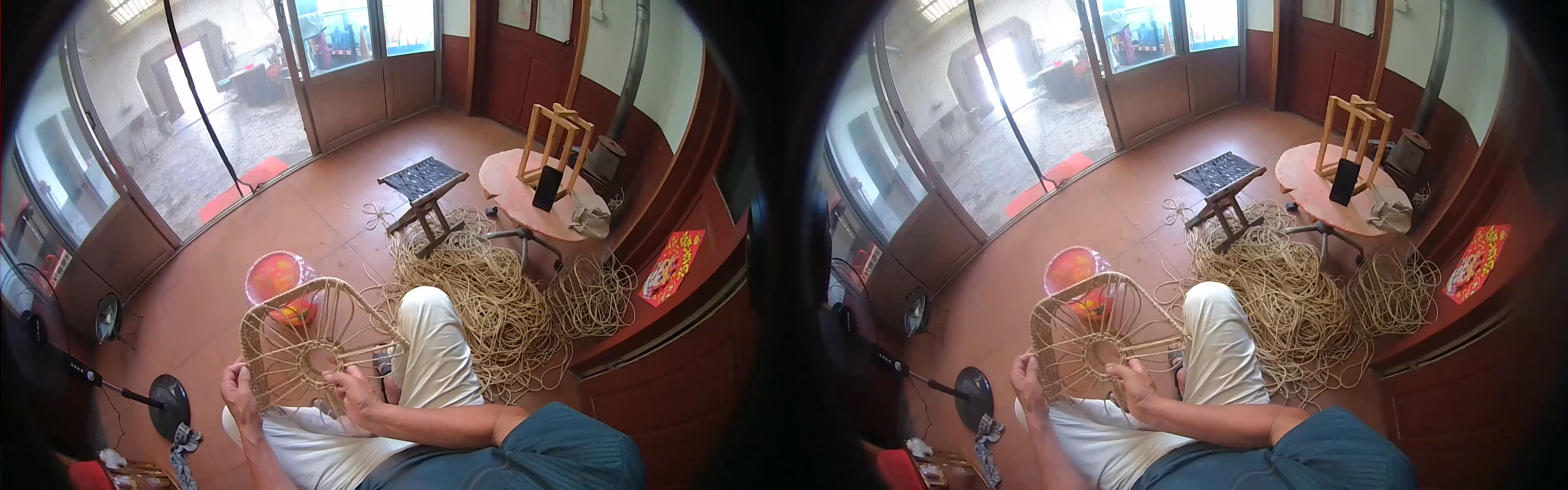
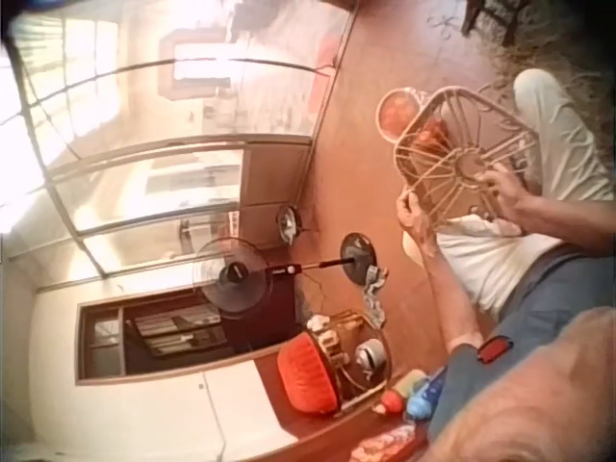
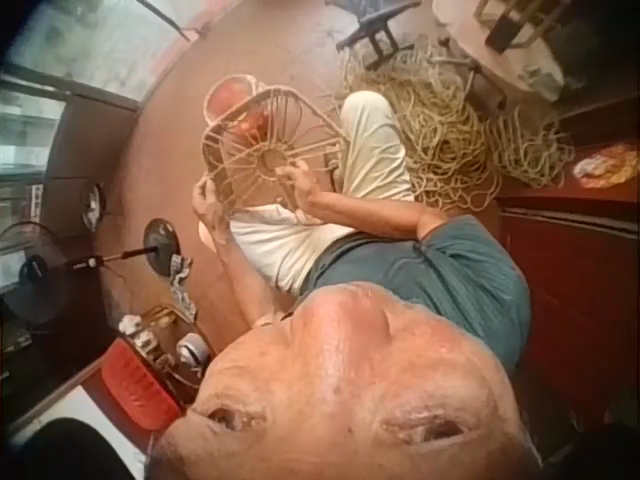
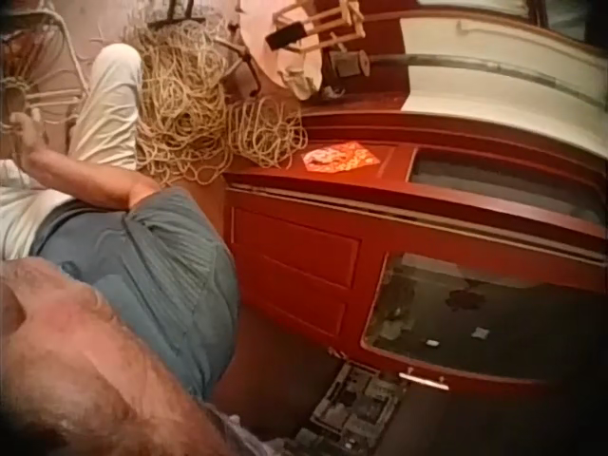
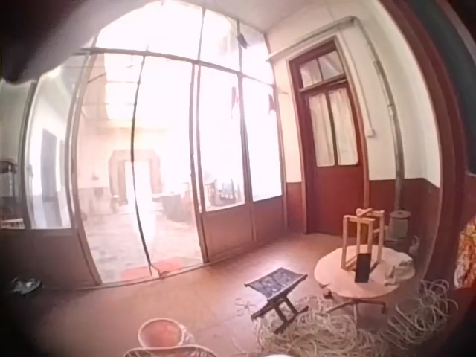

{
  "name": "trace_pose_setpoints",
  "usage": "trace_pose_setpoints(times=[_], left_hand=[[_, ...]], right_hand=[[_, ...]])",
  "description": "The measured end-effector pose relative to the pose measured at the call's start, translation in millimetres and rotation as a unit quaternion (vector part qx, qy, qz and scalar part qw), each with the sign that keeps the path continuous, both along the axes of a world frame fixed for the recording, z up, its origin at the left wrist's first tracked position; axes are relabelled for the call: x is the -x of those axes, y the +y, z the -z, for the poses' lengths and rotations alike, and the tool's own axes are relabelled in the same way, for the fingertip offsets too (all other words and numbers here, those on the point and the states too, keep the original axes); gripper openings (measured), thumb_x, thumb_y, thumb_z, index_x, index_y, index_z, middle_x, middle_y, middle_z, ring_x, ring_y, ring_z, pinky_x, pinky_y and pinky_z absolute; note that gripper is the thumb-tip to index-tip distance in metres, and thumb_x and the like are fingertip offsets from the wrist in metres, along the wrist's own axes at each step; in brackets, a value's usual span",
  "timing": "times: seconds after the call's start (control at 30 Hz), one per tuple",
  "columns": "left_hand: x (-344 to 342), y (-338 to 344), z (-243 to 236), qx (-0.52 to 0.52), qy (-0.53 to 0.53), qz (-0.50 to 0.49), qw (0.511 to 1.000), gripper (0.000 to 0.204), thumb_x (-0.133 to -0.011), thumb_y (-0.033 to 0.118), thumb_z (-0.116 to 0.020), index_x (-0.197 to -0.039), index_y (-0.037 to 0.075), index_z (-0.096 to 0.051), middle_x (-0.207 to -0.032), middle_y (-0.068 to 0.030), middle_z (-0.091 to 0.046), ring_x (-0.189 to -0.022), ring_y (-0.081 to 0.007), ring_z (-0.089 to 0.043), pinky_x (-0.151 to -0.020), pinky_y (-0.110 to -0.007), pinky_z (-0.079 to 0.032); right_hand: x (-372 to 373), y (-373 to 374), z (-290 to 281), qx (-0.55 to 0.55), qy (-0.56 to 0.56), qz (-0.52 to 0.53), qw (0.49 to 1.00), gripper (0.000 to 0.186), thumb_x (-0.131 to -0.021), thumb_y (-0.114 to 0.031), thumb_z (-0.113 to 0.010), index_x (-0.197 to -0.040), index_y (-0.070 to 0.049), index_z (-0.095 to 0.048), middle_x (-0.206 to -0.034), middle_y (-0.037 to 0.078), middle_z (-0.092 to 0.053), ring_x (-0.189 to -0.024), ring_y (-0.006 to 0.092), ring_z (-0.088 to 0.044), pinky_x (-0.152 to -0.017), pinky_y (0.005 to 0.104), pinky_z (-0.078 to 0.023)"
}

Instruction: Weaving straw strands into a patterned frame to create a hand-crafted decorative object.

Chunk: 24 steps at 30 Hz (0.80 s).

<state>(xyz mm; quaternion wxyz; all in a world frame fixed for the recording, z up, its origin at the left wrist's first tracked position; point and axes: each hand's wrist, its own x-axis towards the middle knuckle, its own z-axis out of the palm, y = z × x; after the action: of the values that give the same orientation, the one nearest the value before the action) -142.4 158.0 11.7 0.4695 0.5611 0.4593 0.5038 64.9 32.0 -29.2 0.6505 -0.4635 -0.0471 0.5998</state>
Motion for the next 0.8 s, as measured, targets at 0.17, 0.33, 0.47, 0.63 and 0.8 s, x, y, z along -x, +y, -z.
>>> trace_pose_setpoints(times=[0.17, 0.33, 0.47, 0.63, 0.8], left_hand=[[-5.9, -16.2, 7.5, -0.017, -0.006, -0.018, 1.0, 0.014, -0.11, 0.008, -0.059, -0.113, -0.001, -0.069, -0.114, -0.0055, -0.073, -0.1, -0.0111, -0.063, -0.095, -0.028, -0.05], [-9.9, -26.1, 15.1, -0.03, 0.006, -0.064, 0.997, 0.012, -0.11, 0.008, -0.06, -0.11, 0.0, -0.069, -0.1, 0.0003, -0.066, -0.091, -0.009, -0.057, -0.086, -0.027, -0.048], [-6.9, -39.1, 25.1, -0.035, 0.018, -0.098, 0.994, 0.012, -0.109, 0.007, -0.06, -0.111, 0.0, -0.069, -0.101, -0.0003, -0.067, -0.092, -0.0092, -0.058, -0.087, -0.027, -0.049], [5.8, -30.7, 22.3, 0.045, 0.019, -0.056, 0.997, 0.01, -0.107, 0.003, -0.06, -0.11, -0.003, -0.067, -0.133, -0.0145, -0.074, -0.11, -0.0165, -0.066, -0.104, -0.032, -0.051], [4.7, -26.1, 20.1, 0.013, 0.036, -0.036, 0.999, 0.011, -0.107, 0.002, -0.06, -0.111, -0.002, -0.069, -0.127, -0.0119, -0.075, -0.108, -0.0162, -0.067, -0.101, -0.032, -0.053]], right_hand=[[-6.3, -3.1, 6.3, 0.052, 0.098, -0.001, 0.994, 0.049, -0.096, -0.011, -0.073, -0.143, -0.012, -0.059, -0.109, 0.005, -0.073, -0.092, 0.0155, -0.067, -0.079, 0.031, -0.057], [-15.8, -2.1, 13.5, 0.045, 0.098, -0.029, 0.994, 0.045, -0.097, -0.01, -0.074, -0.14, -0.011, -0.061, -0.111, 0.006, -0.074, -0.088, 0.0138, -0.065, -0.072, 0.0283, -0.053], [-23.6, -6.0, 16.2, 0.06, 0.082, -0.057, 0.993, 0.041, -0.096, -0.012, -0.074, -0.136, -0.011, -0.062, -0.107, 0.005, -0.074, -0.085, 0.0111, -0.063, -0.072, 0.0267, -0.049], [-19.4, -3.8, 15.5, 0.045, 0.059, -0.048, 0.996, 0.037, -0.095, -0.009, -0.073, -0.131, -0.011, -0.061, -0.103, 0.004, -0.07, -0.082, 0.0095, -0.061, -0.068, 0.024, -0.046], [-22.5, 0.2, 17.3, 0.066, -0.008, -0.054, 0.996, 0.035, -0.094, -0.009, -0.072, -0.126, -0.011, -0.058, -0.096, 0.001, -0.061, -0.081, 0.0117, -0.056, -0.07, 0.0291, -0.047]])
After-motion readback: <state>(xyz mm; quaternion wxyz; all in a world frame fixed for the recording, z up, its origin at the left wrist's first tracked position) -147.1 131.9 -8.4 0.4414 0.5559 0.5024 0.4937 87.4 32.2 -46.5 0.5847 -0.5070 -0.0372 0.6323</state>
